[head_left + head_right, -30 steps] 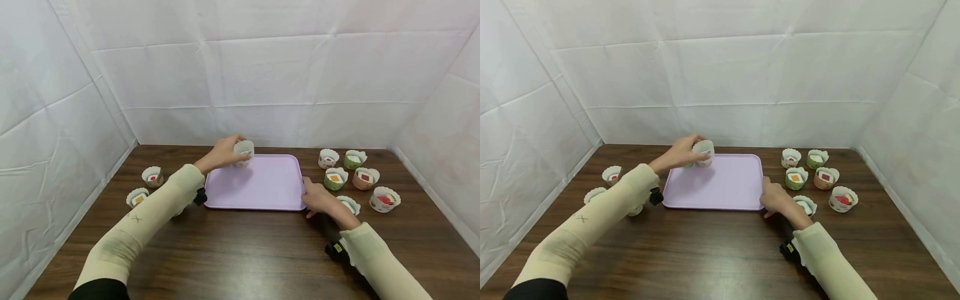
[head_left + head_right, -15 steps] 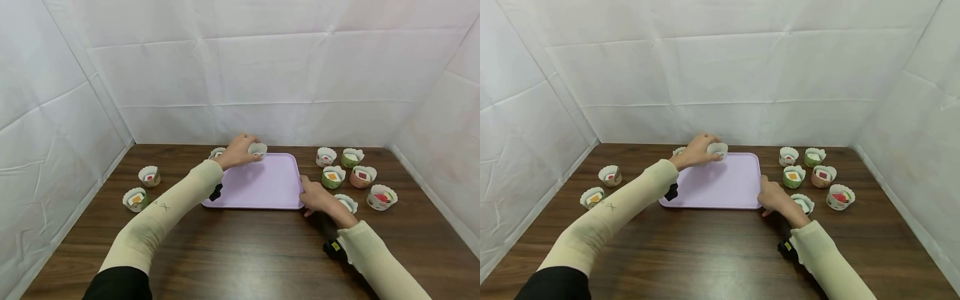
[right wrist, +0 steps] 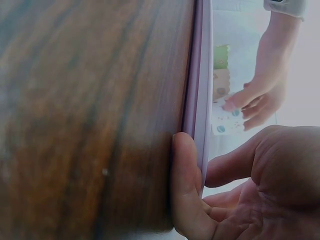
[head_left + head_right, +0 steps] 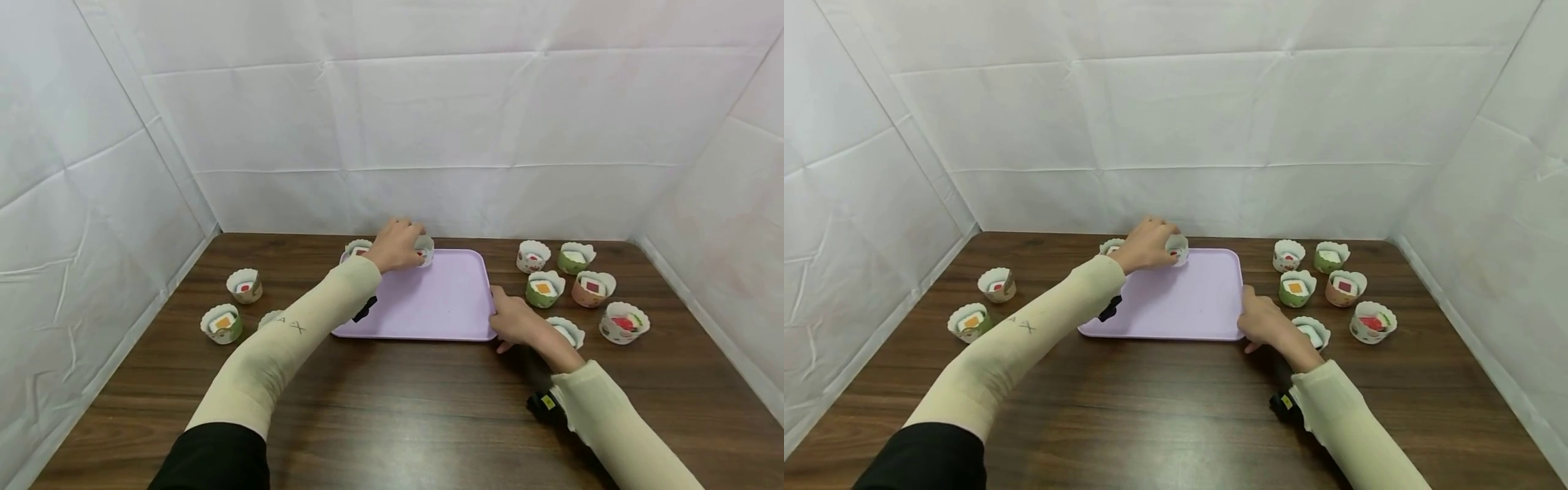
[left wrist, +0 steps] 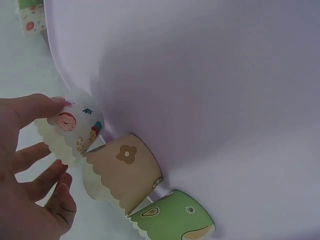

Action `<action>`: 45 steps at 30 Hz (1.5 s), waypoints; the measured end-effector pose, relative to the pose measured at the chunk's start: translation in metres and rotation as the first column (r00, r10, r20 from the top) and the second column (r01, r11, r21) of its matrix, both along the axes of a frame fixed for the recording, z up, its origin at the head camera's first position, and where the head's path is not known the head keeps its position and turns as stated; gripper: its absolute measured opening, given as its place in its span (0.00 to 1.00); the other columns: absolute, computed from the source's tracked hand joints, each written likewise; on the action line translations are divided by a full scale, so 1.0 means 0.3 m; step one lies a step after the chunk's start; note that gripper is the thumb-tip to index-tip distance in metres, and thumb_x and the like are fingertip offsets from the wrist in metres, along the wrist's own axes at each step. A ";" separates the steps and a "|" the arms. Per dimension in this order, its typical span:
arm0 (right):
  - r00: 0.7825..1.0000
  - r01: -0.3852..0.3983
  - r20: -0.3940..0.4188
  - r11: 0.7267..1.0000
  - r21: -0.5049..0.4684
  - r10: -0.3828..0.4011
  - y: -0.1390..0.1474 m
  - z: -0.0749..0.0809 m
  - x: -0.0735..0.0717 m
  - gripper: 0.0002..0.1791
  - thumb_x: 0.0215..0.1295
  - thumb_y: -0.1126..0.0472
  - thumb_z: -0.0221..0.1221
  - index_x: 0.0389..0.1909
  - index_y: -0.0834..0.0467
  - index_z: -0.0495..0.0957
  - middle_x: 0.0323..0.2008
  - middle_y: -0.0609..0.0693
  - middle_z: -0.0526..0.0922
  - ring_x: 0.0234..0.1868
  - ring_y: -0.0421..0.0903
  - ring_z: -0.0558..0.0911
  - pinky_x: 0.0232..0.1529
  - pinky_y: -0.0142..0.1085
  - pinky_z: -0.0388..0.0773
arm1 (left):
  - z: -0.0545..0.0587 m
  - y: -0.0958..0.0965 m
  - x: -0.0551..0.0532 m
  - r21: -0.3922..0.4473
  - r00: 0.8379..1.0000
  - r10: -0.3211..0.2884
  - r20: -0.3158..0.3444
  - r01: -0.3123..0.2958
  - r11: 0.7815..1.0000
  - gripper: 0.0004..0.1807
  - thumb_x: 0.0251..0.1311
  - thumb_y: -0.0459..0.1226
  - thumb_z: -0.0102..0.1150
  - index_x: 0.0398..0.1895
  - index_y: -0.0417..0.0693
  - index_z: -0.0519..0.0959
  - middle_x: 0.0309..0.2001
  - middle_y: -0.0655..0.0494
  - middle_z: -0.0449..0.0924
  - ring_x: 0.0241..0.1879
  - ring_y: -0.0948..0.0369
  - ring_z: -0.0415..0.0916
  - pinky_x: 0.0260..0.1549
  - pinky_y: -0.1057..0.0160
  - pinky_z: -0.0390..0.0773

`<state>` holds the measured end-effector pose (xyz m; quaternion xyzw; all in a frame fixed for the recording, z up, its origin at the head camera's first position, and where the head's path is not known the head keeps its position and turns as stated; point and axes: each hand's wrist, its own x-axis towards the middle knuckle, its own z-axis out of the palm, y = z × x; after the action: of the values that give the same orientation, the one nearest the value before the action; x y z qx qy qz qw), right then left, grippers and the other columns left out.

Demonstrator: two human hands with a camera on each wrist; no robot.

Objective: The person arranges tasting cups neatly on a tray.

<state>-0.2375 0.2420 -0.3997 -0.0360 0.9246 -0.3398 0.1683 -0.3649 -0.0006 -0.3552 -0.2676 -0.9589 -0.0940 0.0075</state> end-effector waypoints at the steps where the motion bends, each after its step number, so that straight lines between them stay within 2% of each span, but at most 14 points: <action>1: 1.000 0.001 0.001 1.000 -0.001 -0.001 0.000 -0.001 0.001 0.39 0.68 0.72 0.43 0.79 0.72 0.42 0.44 0.70 0.74 0.26 0.50 0.81 0.23 0.40 0.89 | -0.002 0.002 -0.001 -0.011 1.000 0.004 -0.003 -0.004 1.000 0.30 0.63 0.46 0.68 0.68 0.47 0.76 0.64 0.48 0.78 0.64 0.50 0.71 0.69 0.53 0.71; 6: 1.000 0.004 0.005 1.000 -0.009 -0.004 -0.001 -0.002 0.003 0.39 0.69 0.72 0.43 0.79 0.71 0.43 0.52 0.74 0.72 0.27 0.50 0.81 0.23 0.40 0.89 | -0.016 0.013 -0.005 -0.063 1.000 0.008 -0.016 -0.009 0.998 0.30 0.63 0.45 0.69 0.67 0.46 0.78 0.62 0.48 0.80 0.61 0.51 0.72 0.65 0.53 0.71; 13: 1.000 -0.002 0.007 1.000 -0.008 0.002 -0.005 0.000 0.003 0.40 0.68 0.72 0.42 0.79 0.72 0.42 0.43 0.69 0.74 0.25 0.50 0.81 0.23 0.40 0.89 | -0.033 0.016 -0.007 -0.087 0.999 0.026 -0.020 -0.028 0.996 0.31 0.65 0.44 0.67 0.70 0.46 0.74 0.64 0.47 0.79 0.61 0.49 0.71 0.65 0.51 0.72; 16: 1.000 -0.004 0.008 1.000 -0.002 0.004 -0.005 0.002 0.003 0.40 0.68 0.72 0.43 0.79 0.72 0.42 0.43 0.68 0.74 0.25 0.50 0.82 0.23 0.40 0.89 | -0.036 0.016 -0.003 -0.082 0.999 0.036 -0.020 -0.037 0.996 0.31 0.65 0.43 0.66 0.71 0.47 0.73 0.64 0.47 0.79 0.60 0.49 0.70 0.64 0.51 0.73; 25: 1.000 -0.005 0.007 1.000 0.003 0.005 -0.004 0.003 0.002 0.40 0.68 0.72 0.43 0.79 0.72 0.42 0.49 0.72 0.73 0.25 0.50 0.82 0.23 0.40 0.89 | -0.033 0.020 0.011 -0.064 0.999 0.029 -0.026 -0.031 0.997 0.28 0.65 0.41 0.64 0.68 0.46 0.72 0.62 0.47 0.81 0.59 0.46 0.70 0.62 0.48 0.77; 34: 1.000 0.002 0.014 1.000 -0.001 -0.002 -0.005 -0.010 -0.002 0.39 0.70 0.71 0.42 0.80 0.71 0.41 0.55 0.76 0.71 0.28 0.51 0.81 0.24 0.40 0.89 | -0.043 0.019 0.013 -0.075 0.999 0.024 -0.039 -0.027 0.997 0.30 0.65 0.43 0.66 0.68 0.47 0.72 0.61 0.47 0.82 0.57 0.47 0.71 0.60 0.48 0.78; 42: 1.000 -0.009 0.005 1.000 0.001 0.009 -0.011 0.001 0.002 0.40 0.68 0.72 0.43 0.79 0.72 0.41 0.50 0.74 0.73 0.24 0.50 0.82 0.23 0.40 0.89 | -0.018 -0.003 0.033 -0.041 0.999 0.036 -0.003 -0.036 0.998 0.37 0.65 0.49 0.66 0.74 0.47 0.68 0.69 0.43 0.74 0.66 0.44 0.68 0.68 0.46 0.74; 45: 1.000 -0.012 -0.001 1.000 0.002 0.012 -0.010 0.004 0.003 0.40 0.68 0.72 0.43 0.79 0.73 0.41 0.52 0.75 0.72 0.24 0.49 0.82 0.23 0.40 0.89 | 0.000 -0.025 0.050 -0.019 0.999 0.033 0.010 -0.033 0.999 0.38 0.65 0.49 0.66 0.75 0.46 0.68 0.70 0.41 0.71 0.69 0.43 0.66 0.70 0.45 0.73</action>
<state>-0.2367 0.2389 -0.3986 -0.0418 0.9248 -0.3380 0.1699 -0.3500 -0.0082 -0.3552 -0.2515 -0.9640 -0.0863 0.0018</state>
